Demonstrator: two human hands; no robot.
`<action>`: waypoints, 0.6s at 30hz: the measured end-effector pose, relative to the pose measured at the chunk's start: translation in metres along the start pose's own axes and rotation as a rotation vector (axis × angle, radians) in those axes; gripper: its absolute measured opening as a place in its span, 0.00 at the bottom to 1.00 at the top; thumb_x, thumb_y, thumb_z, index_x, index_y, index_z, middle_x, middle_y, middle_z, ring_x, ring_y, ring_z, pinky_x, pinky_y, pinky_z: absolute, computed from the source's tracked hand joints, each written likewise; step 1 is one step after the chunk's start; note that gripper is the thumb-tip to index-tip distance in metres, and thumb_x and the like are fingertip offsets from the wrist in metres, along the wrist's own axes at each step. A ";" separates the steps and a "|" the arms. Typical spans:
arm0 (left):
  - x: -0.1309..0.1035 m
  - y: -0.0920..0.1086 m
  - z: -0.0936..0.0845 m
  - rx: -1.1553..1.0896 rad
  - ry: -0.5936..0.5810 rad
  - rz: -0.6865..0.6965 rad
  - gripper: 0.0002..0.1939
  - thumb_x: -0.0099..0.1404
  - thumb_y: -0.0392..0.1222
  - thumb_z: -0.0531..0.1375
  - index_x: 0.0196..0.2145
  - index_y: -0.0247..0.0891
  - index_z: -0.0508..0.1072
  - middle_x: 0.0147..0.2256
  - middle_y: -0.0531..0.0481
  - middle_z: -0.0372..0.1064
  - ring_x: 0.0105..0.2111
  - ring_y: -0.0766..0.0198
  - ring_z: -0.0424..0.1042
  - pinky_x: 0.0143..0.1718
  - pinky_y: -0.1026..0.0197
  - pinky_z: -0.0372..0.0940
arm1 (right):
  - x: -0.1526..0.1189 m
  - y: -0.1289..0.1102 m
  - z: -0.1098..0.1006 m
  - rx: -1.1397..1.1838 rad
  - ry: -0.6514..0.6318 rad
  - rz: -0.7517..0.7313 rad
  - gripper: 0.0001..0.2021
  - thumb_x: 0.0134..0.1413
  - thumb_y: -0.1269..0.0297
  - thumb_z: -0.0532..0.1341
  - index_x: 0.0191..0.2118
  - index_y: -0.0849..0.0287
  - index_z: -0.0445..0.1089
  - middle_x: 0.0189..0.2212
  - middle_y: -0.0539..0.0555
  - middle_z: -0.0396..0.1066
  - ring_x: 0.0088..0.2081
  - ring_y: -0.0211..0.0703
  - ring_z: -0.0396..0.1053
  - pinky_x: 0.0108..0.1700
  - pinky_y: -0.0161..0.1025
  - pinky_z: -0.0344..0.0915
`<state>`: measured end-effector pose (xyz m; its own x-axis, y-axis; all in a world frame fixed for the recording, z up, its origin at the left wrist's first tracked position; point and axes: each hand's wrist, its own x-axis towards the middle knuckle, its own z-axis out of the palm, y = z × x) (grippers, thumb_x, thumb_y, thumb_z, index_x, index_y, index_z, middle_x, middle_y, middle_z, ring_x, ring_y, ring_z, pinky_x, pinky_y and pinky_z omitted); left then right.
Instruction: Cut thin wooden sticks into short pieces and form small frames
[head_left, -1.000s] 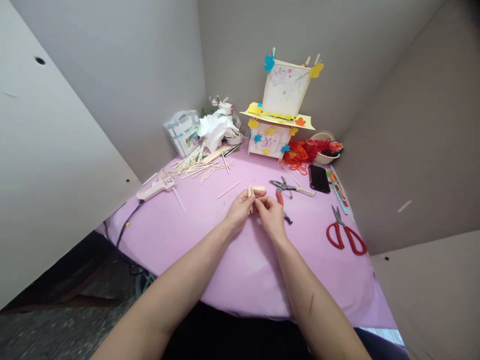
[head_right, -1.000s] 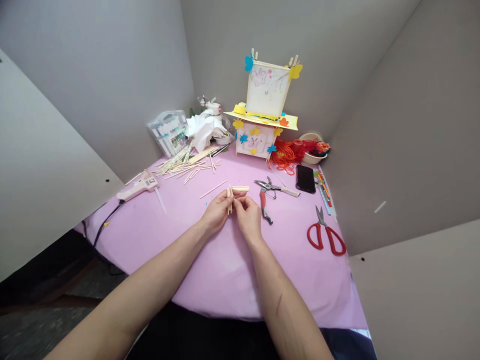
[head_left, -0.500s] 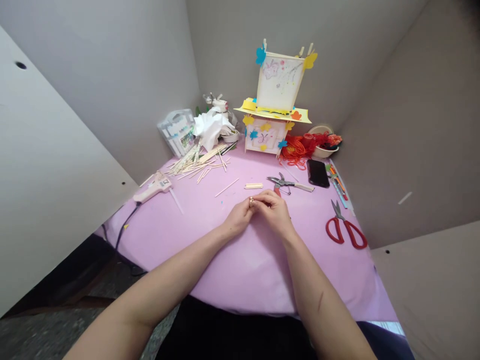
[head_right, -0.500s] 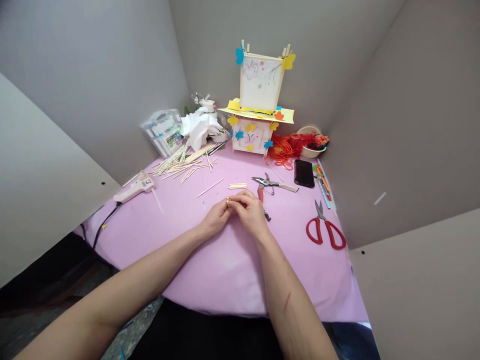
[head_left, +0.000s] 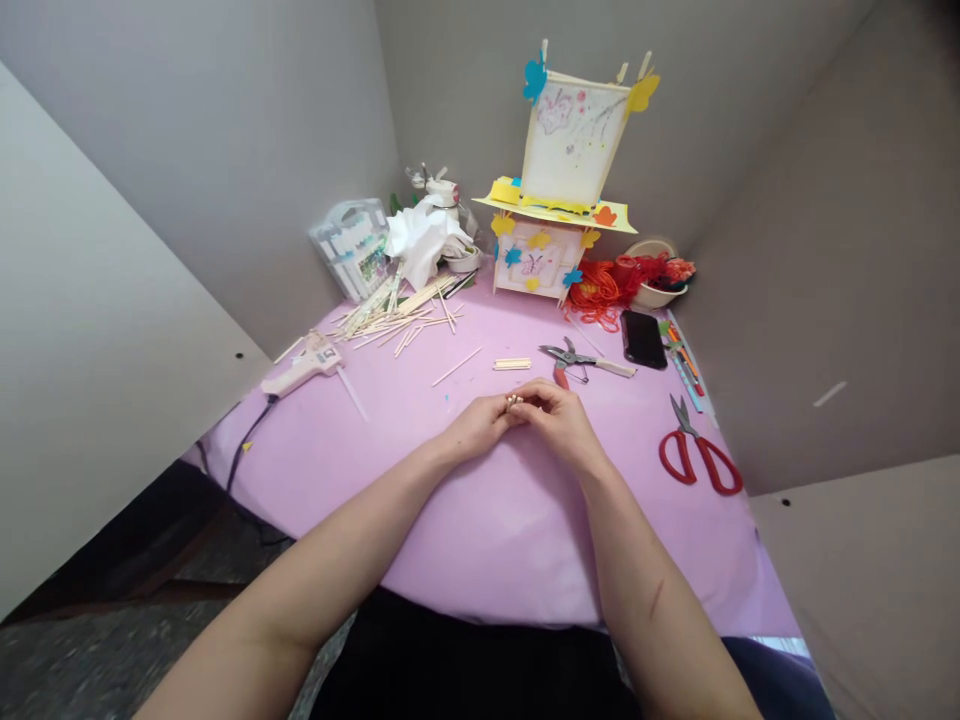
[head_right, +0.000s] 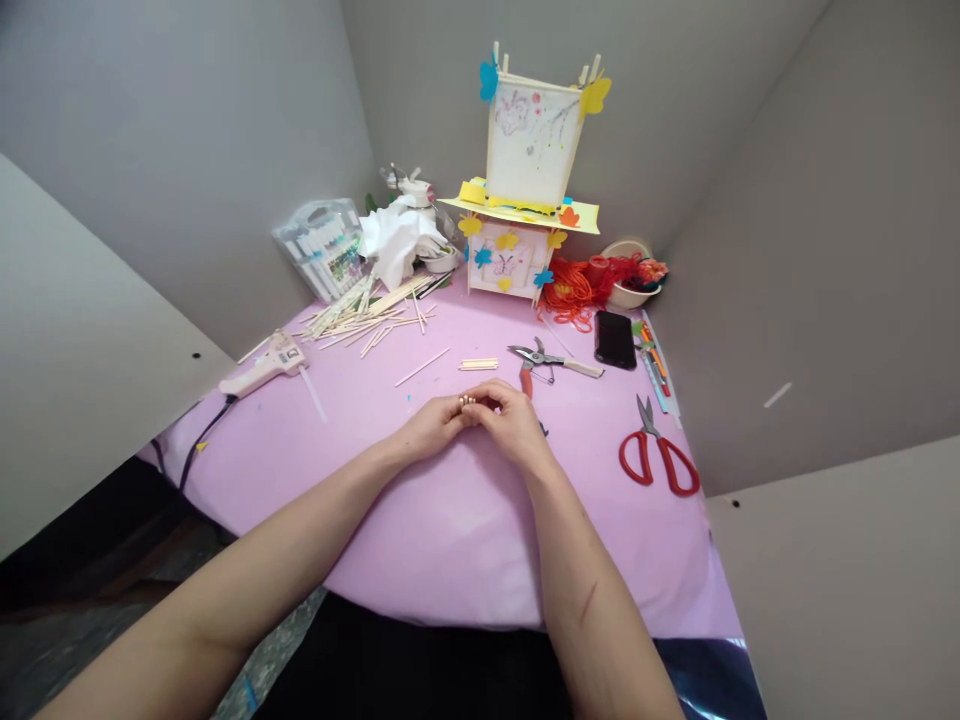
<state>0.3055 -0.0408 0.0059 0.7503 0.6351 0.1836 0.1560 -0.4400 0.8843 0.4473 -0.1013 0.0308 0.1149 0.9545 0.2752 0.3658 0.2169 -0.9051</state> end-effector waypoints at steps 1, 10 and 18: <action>0.000 -0.002 0.000 0.006 -0.012 -0.009 0.14 0.66 0.42 0.52 0.37 0.36 0.76 0.39 0.49 0.75 0.40 0.59 0.72 0.44 0.62 0.64 | 0.000 -0.001 -0.001 -0.024 -0.003 0.008 0.06 0.48 0.65 0.62 0.33 0.57 0.75 0.33 0.52 0.73 0.35 0.40 0.68 0.44 0.41 0.63; 0.001 -0.006 0.003 -0.123 0.016 -0.049 0.10 0.59 0.40 0.58 0.36 0.34 0.75 0.33 0.51 0.74 0.35 0.61 0.71 0.39 0.63 0.64 | 0.001 0.001 0.001 0.005 0.039 -0.036 0.04 0.46 0.64 0.64 0.29 0.57 0.76 0.30 0.52 0.72 0.34 0.40 0.68 0.41 0.40 0.63; -0.002 0.006 0.005 -0.092 0.191 -0.077 0.12 0.60 0.44 0.58 0.25 0.32 0.72 0.24 0.55 0.67 0.27 0.68 0.65 0.32 0.67 0.59 | 0.002 0.009 -0.003 0.111 0.048 0.003 0.13 0.43 0.68 0.65 0.39 0.58 0.74 0.30 0.50 0.72 0.31 0.39 0.68 0.40 0.40 0.65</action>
<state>0.3080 -0.0473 0.0085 0.6014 0.7773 0.1848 0.1423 -0.3319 0.9325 0.4538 -0.0980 0.0238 0.1605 0.9450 0.2851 0.2614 0.2378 -0.9355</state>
